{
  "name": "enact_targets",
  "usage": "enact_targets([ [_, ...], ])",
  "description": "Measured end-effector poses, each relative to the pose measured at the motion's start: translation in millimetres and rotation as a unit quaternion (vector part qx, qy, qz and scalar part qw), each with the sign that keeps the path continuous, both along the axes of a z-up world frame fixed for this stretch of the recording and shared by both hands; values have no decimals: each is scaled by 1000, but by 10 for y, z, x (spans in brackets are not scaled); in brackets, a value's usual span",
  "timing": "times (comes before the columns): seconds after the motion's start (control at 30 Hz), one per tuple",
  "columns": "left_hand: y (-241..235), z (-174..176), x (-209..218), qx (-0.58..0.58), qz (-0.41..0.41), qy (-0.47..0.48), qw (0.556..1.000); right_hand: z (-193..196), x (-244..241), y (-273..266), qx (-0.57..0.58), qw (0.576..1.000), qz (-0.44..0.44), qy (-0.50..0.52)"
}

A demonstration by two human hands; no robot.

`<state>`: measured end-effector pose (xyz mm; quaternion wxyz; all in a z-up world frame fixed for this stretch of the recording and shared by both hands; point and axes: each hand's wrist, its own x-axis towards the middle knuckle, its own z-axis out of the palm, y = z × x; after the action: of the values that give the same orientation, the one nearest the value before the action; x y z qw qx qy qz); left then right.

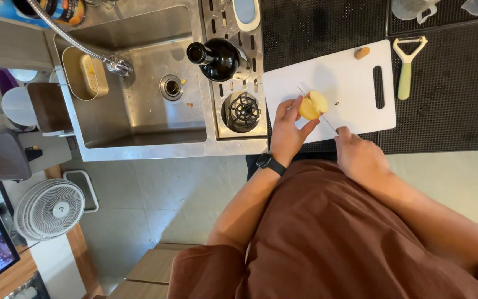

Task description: The person peels a yellow apple using a knife over a kitchen sink, then places the apple on a white cutting board. They proceed to slice the apple into smaller pieces and put the slices into a dark bottle.

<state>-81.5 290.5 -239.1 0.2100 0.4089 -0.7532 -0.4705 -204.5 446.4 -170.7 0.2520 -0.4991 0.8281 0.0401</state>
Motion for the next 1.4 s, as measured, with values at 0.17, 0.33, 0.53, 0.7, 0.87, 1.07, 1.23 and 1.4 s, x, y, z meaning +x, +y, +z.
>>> enact_targets([
  [0.17,-43,-65,17,9,-4,6,1000,-249,15,15,54,998,-24,-32],
  [0.33,-62,-133,17,-1,-3,10,1000,-98,7,-154,107,989,-49,-86],
  [0.53,-97,-131,-17,-2,-30,8,1000,404,-7,-568,166,975,-72,-133],
  [0.7,-48,-135,-20,-54,-44,11,998,141,-118,-819,181,966,-103,-153],
  [0.87,4,-116,21,-66,-41,22,997,184,-114,-731,105,972,-105,-181],
  [1.07,21,-219,269,-57,-15,26,998,202,-56,-574,15,986,-79,-145],
  [1.23,52,-337,274,-45,-2,45,998,192,17,-452,23,990,-64,-122],
  [1.4,38,-320,228,-6,10,77,997,265,119,-399,10,994,-44,-96],
])
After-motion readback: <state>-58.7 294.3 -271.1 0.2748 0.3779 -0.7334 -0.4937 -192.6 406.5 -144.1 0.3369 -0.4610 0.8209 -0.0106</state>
